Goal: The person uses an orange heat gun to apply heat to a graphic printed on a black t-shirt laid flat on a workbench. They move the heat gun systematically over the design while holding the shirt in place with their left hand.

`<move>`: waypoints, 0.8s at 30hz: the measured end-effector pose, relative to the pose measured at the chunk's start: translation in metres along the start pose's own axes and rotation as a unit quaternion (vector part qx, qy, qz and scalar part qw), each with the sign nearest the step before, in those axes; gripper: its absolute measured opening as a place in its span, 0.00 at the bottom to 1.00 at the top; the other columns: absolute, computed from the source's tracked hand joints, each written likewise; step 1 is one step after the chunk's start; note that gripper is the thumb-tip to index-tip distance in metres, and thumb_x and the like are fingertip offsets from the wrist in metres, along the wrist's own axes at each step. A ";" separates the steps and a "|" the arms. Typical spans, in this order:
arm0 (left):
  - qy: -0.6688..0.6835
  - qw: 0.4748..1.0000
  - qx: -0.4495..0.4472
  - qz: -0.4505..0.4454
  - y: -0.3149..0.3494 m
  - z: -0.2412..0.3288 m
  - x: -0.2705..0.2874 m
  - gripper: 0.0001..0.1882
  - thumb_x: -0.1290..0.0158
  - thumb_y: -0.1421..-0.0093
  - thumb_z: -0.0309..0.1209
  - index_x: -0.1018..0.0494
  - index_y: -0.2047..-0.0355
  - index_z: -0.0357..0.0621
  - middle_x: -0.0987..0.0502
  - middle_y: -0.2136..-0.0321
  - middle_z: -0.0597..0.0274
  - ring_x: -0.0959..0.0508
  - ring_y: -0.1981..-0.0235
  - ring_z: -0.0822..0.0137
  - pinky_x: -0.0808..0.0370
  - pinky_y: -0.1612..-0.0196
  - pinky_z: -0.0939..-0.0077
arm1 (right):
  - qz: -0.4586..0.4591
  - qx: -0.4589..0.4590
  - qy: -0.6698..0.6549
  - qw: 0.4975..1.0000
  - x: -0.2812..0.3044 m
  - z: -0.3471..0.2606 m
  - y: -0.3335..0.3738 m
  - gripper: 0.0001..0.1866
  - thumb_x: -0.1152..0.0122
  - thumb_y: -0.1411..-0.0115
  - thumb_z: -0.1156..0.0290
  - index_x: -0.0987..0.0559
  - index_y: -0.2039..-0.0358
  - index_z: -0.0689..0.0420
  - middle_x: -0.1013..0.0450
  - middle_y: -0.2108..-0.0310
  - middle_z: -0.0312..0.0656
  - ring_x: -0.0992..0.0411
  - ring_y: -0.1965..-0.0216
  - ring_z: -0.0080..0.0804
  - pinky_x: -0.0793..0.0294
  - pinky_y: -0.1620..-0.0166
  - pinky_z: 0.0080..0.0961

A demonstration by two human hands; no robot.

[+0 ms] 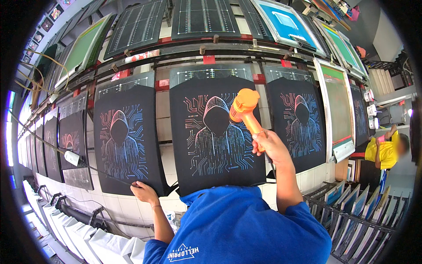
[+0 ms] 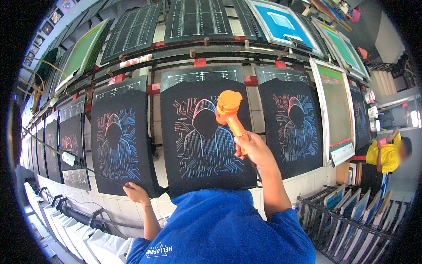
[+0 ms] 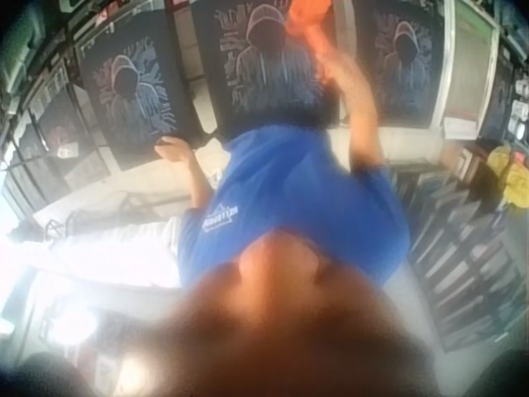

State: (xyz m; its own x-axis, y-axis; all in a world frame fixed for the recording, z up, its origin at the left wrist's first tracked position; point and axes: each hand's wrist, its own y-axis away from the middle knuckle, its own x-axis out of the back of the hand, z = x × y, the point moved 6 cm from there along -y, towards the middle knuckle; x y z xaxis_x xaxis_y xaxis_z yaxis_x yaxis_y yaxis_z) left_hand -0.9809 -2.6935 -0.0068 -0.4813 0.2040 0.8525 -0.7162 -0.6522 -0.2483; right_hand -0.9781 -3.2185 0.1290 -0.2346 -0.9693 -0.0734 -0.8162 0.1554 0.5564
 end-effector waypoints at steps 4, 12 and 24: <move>-0.004 1.000 -0.006 0.015 0.000 -0.003 -0.001 0.12 0.54 0.36 0.33 0.30 0.63 0.34 0.25 0.67 0.47 0.25 0.65 0.49 0.31 0.61 0.58 | 0.059 0.011 0.028 0.998 0.015 -0.001 0.004 0.14 0.43 0.38 0.60 0.27 0.64 0.59 0.29 0.77 0.35 0.29 0.78 0.22 0.31 0.77 0.19; -0.002 1.000 0.003 0.005 0.001 -0.003 0.000 0.13 0.55 0.36 0.34 0.30 0.63 0.34 0.25 0.66 0.46 0.25 0.64 0.49 0.30 0.59 0.57 | 0.105 0.022 0.003 0.994 0.033 0.000 -0.001 0.15 0.44 0.38 0.59 0.27 0.63 0.59 0.30 0.77 0.34 0.29 0.78 0.22 0.31 0.76 0.18; -0.001 1.000 -0.001 0.010 0.001 -0.007 -0.003 0.13 0.55 0.36 0.34 0.30 0.63 0.34 0.25 0.66 0.47 0.25 0.64 0.49 0.30 0.60 0.57 | 0.079 -0.009 -0.005 0.997 0.036 0.009 0.033 0.14 0.42 0.39 0.60 0.27 0.63 0.59 0.30 0.78 0.35 0.28 0.79 0.23 0.31 0.77 0.19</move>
State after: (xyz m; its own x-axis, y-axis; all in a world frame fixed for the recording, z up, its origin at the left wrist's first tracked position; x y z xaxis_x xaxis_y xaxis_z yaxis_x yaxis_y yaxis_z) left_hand -0.9839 -2.6895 -0.0128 -0.4946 0.1888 0.8484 -0.7071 -0.6551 -0.2664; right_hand -1.0186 -3.2468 0.1369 -0.3644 -0.9312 0.0084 -0.7593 0.3023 0.5763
